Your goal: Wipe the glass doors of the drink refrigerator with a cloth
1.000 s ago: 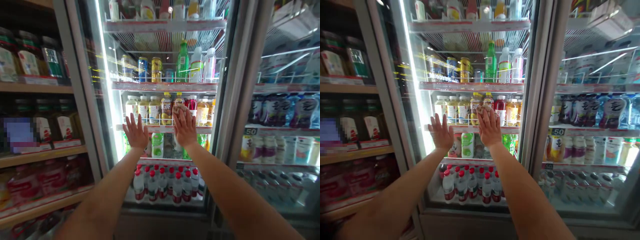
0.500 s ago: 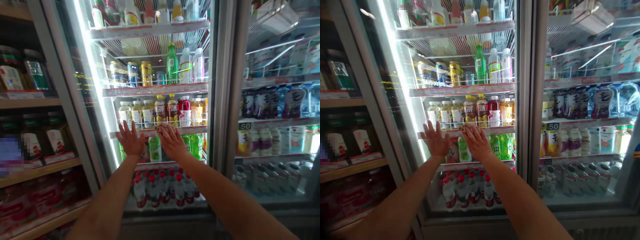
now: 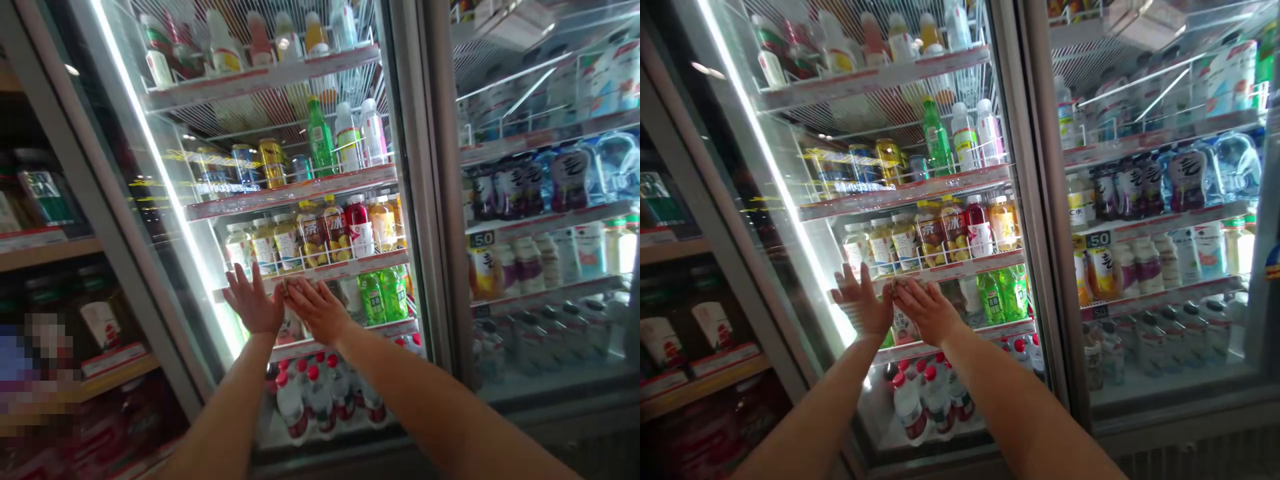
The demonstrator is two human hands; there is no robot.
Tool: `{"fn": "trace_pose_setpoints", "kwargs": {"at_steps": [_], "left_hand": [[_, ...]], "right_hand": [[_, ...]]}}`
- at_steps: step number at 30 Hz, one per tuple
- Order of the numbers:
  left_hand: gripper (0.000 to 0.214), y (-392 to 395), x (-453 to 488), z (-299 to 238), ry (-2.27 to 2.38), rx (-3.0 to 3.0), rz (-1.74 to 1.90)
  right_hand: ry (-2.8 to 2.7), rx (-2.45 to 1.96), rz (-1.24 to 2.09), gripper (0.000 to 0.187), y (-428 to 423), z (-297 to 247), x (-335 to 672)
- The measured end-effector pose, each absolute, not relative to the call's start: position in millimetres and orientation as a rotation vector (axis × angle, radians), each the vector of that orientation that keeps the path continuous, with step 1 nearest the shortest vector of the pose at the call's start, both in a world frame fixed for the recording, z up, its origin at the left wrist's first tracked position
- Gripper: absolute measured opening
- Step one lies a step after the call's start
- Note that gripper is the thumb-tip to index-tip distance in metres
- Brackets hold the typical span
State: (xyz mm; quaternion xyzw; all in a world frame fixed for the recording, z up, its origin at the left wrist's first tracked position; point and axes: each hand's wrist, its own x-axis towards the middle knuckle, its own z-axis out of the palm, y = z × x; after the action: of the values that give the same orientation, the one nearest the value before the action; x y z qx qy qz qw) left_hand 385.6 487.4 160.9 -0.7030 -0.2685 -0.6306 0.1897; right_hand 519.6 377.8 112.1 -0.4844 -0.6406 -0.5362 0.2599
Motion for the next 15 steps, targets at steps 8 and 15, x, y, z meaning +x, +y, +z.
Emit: {"fn": "trace_pose_setpoints", "kwargs": {"at_steps": [8,15], "left_hand": [[0.071,490.6,386.9,159.1,-0.729,-1.938,-1.776],[0.061,483.1,380.4,158.7,-0.606,-2.011,-1.813]], "right_hand": [[-1.697,-1.277,-1.523,0.06,381.0,110.4,515.4],[-1.74,-1.286,-1.47,0.065,380.7,111.5,516.5]]}}
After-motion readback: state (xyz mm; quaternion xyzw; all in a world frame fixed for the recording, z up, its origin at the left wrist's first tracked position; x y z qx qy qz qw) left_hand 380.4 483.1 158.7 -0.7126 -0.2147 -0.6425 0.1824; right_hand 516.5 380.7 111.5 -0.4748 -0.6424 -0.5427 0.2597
